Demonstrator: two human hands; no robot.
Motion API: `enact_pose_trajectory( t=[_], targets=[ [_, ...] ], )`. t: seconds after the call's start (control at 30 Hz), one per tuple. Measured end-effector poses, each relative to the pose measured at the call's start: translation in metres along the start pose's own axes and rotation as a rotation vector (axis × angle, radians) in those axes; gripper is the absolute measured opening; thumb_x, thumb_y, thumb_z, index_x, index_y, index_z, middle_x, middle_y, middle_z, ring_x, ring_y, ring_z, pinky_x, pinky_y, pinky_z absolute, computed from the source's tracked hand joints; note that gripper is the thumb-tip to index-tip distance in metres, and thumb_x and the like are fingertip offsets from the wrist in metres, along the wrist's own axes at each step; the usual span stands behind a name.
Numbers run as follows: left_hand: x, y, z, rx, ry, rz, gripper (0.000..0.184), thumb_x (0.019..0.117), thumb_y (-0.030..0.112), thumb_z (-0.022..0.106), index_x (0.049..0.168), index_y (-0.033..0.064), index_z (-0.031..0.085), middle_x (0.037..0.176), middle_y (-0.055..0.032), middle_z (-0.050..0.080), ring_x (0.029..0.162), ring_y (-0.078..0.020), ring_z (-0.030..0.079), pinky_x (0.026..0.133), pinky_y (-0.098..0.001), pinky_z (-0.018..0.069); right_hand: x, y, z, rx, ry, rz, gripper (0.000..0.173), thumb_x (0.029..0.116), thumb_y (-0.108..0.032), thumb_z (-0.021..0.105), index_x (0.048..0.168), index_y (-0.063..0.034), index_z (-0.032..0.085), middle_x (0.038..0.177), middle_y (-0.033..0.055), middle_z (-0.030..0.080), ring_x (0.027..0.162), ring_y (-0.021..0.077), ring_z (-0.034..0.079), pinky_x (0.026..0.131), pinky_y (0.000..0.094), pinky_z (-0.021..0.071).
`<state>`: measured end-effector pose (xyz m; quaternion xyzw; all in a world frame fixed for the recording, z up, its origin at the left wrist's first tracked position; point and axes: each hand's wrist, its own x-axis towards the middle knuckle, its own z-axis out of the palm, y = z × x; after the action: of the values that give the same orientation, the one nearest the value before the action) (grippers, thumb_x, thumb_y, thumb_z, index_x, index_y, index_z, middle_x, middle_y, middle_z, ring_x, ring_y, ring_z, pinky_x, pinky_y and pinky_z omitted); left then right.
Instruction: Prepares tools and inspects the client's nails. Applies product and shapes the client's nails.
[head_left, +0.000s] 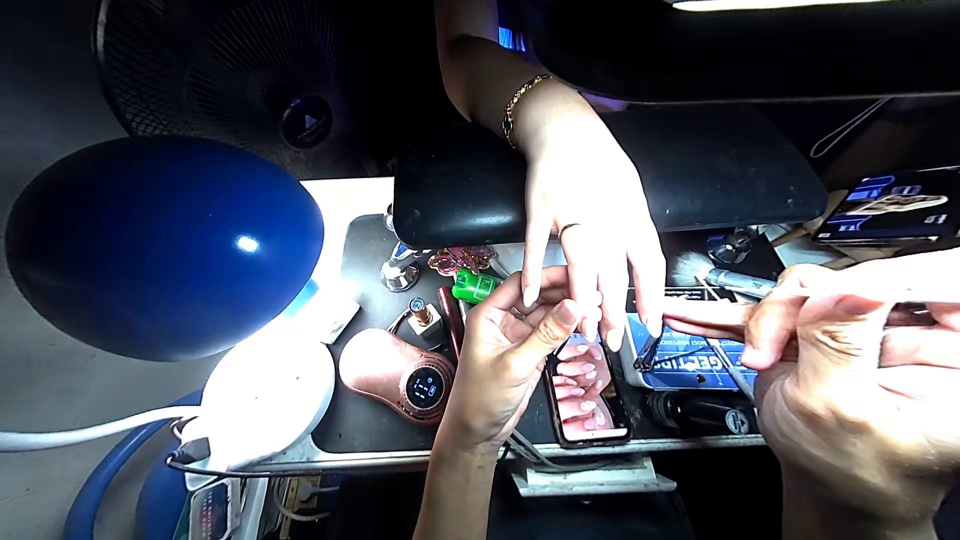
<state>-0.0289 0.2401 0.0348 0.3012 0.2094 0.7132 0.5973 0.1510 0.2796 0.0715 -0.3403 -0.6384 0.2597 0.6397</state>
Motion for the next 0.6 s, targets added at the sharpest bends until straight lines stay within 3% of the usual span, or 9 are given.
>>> enact_pose_trajectory(
  t=[0.23, 0.5, 0.6],
  targets=[
    [0.001, -0.002, 0.002, 0.052, 0.018, 0.008, 0.022, 0.0939, -0.006, 0.065, 0.116, -0.0005, 0.067, 0.100, -0.0096, 0.071, 0.091, -0.0122, 0.070, 0.090, -0.0293, 0.0579, 0.001, -0.002, 0.002, 0.034, -0.024, -0.030, 0.010, 0.1056, -0.024, 0.060, 0.098, -0.0203, 0.056, 0.067, -0.0116, 0.067, 0.055, 0.0084, 0.069, 0.063, 0.0280, 0.0682],
    [0.003, -0.004, 0.006, 0.073, 0.017, 0.023, 0.024, 0.0934, -0.006, 0.066, 0.116, -0.0014, 0.066, 0.101, -0.0108, 0.071, 0.091, -0.0134, 0.070, 0.089, -0.0303, 0.0584, 0.001, -0.002, 0.000, 0.001, -0.009, -0.022, 0.005, 0.1046, -0.018, 0.061, 0.102, -0.0192, 0.056, 0.071, -0.0123, 0.070, 0.058, 0.0080, 0.071, 0.065, 0.0270, 0.0686],
    [0.002, -0.006, 0.008, 0.053, 0.021, 0.027, 0.022, 0.0935, -0.006, 0.066, 0.114, 0.0014, 0.063, 0.101, -0.0094, 0.069, 0.092, -0.0126, 0.069, 0.090, -0.0302, 0.0581, 0.005, 0.009, -0.016, 0.004, 0.033, -0.032, 0.004, 0.1018, -0.009, 0.060, 0.104, -0.0119, 0.058, 0.082, -0.0026, 0.073, 0.070, 0.0188, 0.076, 0.071, 0.0373, 0.0697]
  ],
)
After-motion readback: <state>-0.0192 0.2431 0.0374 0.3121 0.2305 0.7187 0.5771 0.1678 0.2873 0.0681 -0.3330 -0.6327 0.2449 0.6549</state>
